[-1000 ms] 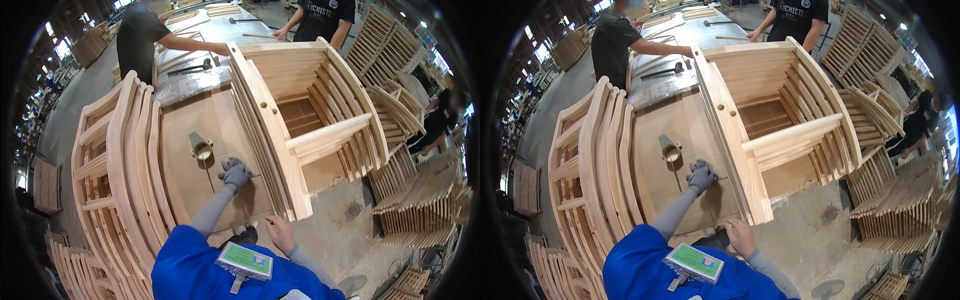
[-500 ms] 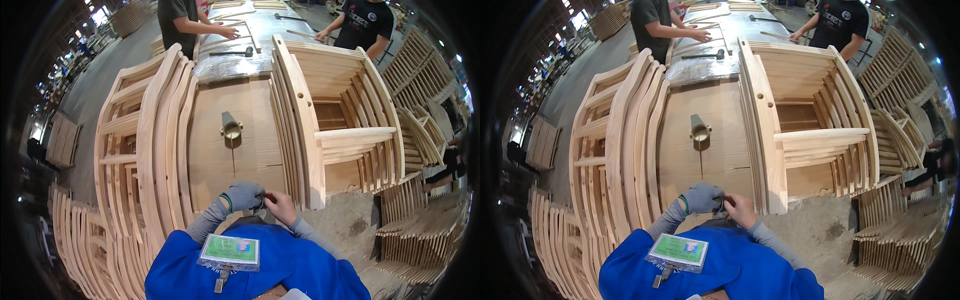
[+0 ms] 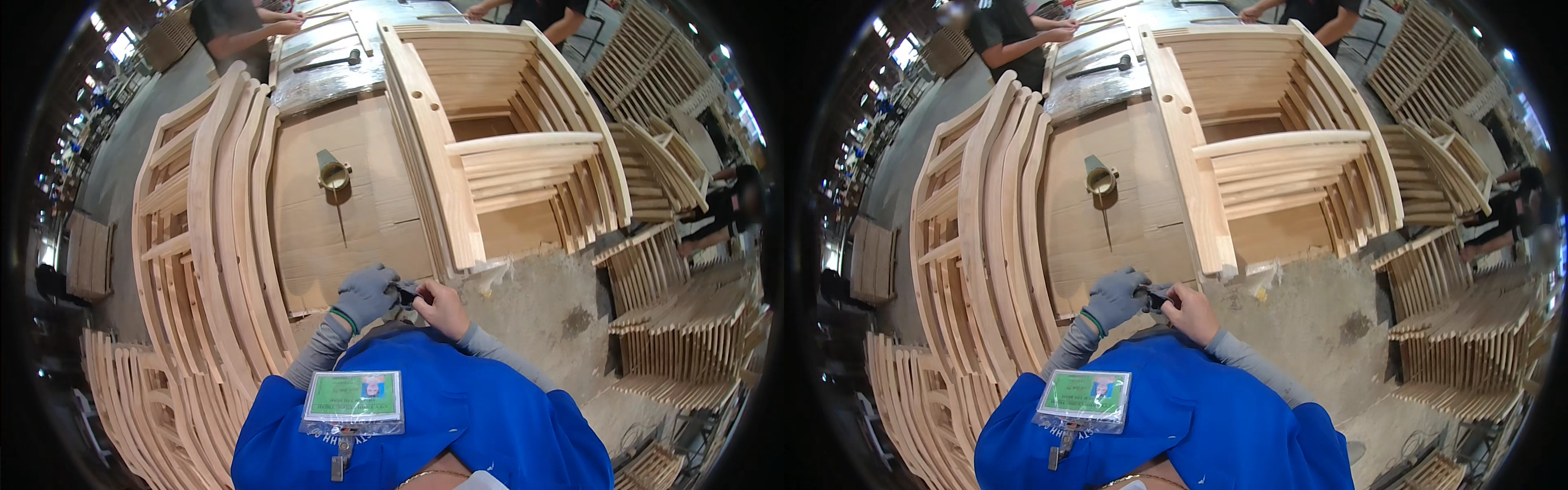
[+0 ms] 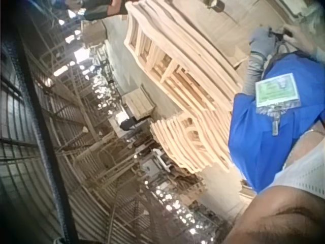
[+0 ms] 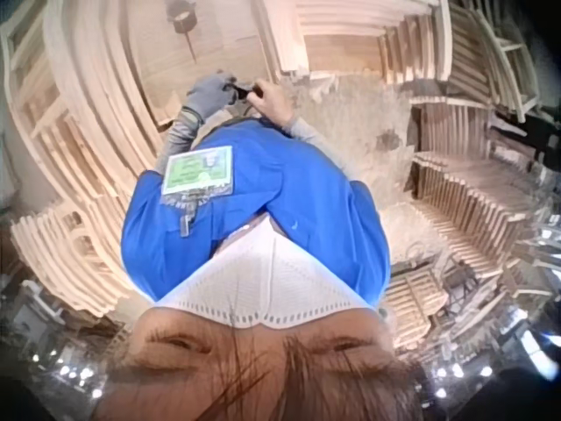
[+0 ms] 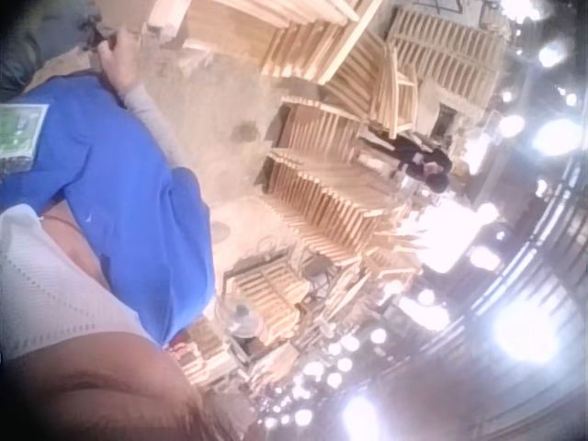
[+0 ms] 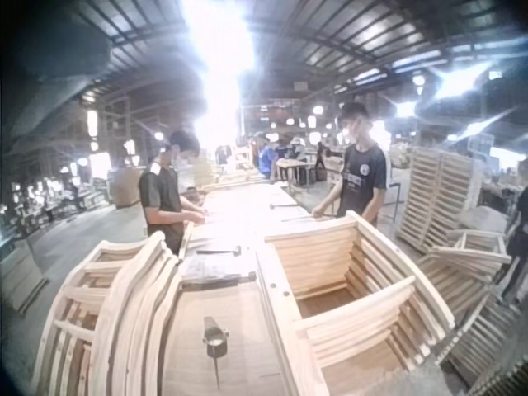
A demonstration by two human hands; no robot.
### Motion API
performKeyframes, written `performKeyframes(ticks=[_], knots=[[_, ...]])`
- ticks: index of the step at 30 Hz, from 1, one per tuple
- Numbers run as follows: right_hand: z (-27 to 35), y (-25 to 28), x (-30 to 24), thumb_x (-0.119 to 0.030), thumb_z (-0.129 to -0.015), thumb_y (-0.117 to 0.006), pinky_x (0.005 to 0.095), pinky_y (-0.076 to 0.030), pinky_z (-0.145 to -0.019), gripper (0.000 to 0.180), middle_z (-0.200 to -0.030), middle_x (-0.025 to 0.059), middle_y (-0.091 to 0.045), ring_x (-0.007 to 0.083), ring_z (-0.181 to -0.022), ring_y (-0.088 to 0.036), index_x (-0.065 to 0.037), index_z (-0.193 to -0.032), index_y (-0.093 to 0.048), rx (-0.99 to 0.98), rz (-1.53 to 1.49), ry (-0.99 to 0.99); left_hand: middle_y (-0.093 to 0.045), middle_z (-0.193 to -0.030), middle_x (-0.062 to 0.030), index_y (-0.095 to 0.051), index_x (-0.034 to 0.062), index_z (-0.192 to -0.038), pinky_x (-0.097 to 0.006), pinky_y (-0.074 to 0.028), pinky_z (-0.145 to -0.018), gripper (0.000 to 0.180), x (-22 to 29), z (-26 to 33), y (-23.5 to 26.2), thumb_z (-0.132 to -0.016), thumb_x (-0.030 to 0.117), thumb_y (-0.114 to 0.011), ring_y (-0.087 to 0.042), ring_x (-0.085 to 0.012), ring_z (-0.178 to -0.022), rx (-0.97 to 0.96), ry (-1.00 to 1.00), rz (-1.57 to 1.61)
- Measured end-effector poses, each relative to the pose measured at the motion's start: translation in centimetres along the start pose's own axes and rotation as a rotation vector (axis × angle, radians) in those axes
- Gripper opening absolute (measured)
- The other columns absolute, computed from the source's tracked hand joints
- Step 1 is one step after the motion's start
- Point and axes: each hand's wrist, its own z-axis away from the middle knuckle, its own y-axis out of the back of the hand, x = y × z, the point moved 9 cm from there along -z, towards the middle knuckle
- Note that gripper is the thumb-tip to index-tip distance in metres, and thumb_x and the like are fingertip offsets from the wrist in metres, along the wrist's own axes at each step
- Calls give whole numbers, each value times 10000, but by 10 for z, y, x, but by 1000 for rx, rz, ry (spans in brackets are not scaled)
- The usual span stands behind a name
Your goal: The person applies glue to the joints of a wooden chair frame using a brush and a small container. They dip the brush into the container and carefully coat the connection points on the chair frame.
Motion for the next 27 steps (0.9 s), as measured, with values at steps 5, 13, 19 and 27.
performKeyframes(ticks=[5,13,19,27], knots=[[25,7,-2,-135,-755,-605,353,-478,-601,184,-716,165,-610,263,-636,-606,19,-852,-579,47,-86,3,-637,-911,-172,-592,35,-1069,-382,-489,-735,377,-9,20,-27,-800,299,-598,-616,-315,-869,29,241,245],[48,34,23,-94,-747,-600,378,-465,-592,127,-738,175,-593,313,-653,-585,9,-810,-559,221,62,42,-654,-775,-141,-589,-8,-1018,-291,-498,-569,262,1,42,-44,-826,170,-601,-652,-172,-663,135,254,602],[77,56,-73,13,-747,-585,410,-489,-700,162,-885,178,-615,339,-786,-605,20,-909,-589,298,45,522,-655,-810,-149,-627,19,-935,-346,-497,-619,188,44,49,-12,-827,171,-608,-644,-285,-707,409,-4,277],[65,-9,53,30,-810,-458,349,-501,-723,292,-932,130,-651,242,-826,-630,15,-1055,-615,20,-637,-183,-601,-869,-104,-585,105,-1094,-377,-468,-639,309,117,68,-20,-785,115,-587,-592,-292,-774,446,-254,66]])
